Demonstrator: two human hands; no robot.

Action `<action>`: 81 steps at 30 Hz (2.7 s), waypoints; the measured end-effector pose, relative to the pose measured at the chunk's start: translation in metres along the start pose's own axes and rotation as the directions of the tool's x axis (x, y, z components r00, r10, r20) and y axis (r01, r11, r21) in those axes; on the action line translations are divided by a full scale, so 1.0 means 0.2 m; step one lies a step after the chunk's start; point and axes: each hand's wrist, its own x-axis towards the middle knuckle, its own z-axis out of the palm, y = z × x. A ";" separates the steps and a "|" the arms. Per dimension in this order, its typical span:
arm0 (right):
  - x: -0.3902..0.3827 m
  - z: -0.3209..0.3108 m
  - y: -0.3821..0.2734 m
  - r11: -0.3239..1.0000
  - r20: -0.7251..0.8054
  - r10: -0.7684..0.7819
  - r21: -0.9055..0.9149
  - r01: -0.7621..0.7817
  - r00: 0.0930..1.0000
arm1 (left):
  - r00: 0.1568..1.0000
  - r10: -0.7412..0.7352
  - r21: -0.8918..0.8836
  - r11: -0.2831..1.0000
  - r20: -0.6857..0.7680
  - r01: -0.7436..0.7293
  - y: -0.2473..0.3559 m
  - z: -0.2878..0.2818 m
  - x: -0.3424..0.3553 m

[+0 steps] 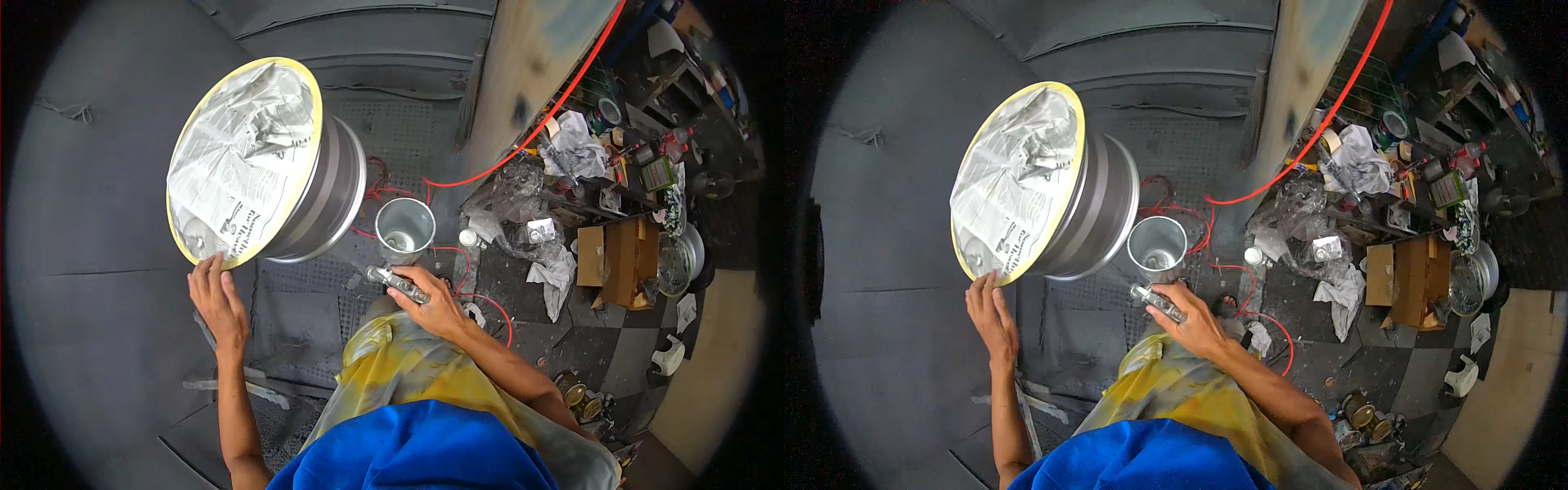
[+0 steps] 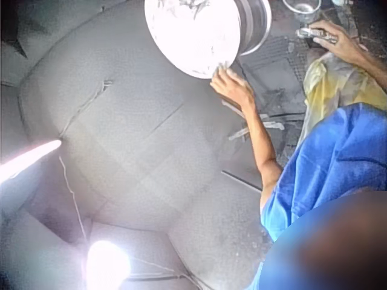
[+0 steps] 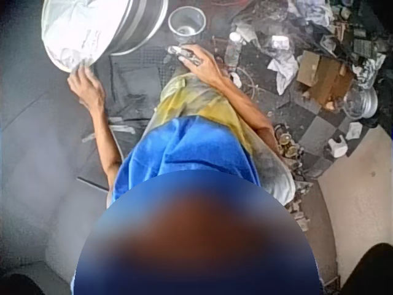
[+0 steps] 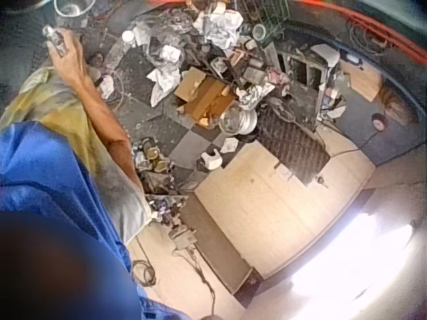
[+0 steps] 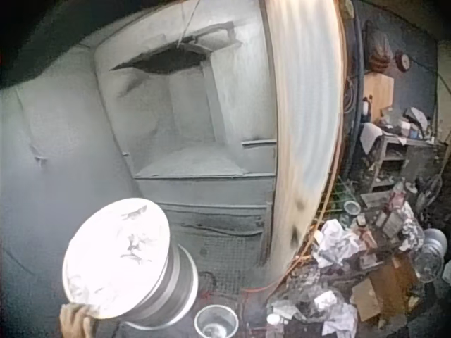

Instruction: Spray painting a car wheel rim and preparing the paint mixture.

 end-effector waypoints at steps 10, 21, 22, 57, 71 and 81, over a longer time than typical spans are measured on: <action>0.06 0.06 0.19 0.998 -0.026 0.001 -0.059 -0.003 1.000 | 0.998 -0.064 0.137 0.989 0.020 0.061 -0.12 0.14 -0.10; 0.09 0.00 0.20 0.993 -0.146 -0.023 -0.121 0.005 0.989 | 0.946 -0.132 0.222 0.973 0.297 0.066 -1.01 0.22 0.55; 0.09 -0.01 0.19 0.992 -0.161 -0.011 -0.125 -0.009 0.987 | 0.946 -0.118 0.221 0.974 0.301 0.051 -1.09 0.25 0.66; 0.10 0.07 0.33 0.999 -0.170 0.028 -0.039 -0.035 0.985 | 0.605 0.738 -0.370 0.674 0.297 -0.640 0.62 0.15 1.08; 0.04 -0.09 0.07 0.998 -0.048 -0.037 0.048 0.039 0.998 | 0.876 -0.110 0.249 0.968 0.470 -0.012 -0.35 -0.18 0.25; 0.06 -0.22 0.09 0.998 -0.091 -0.037 0.042 0.041 0.995 | 0.917 -0.181 0.178 0.976 0.355 0.124 -0.13 -0.07 0.05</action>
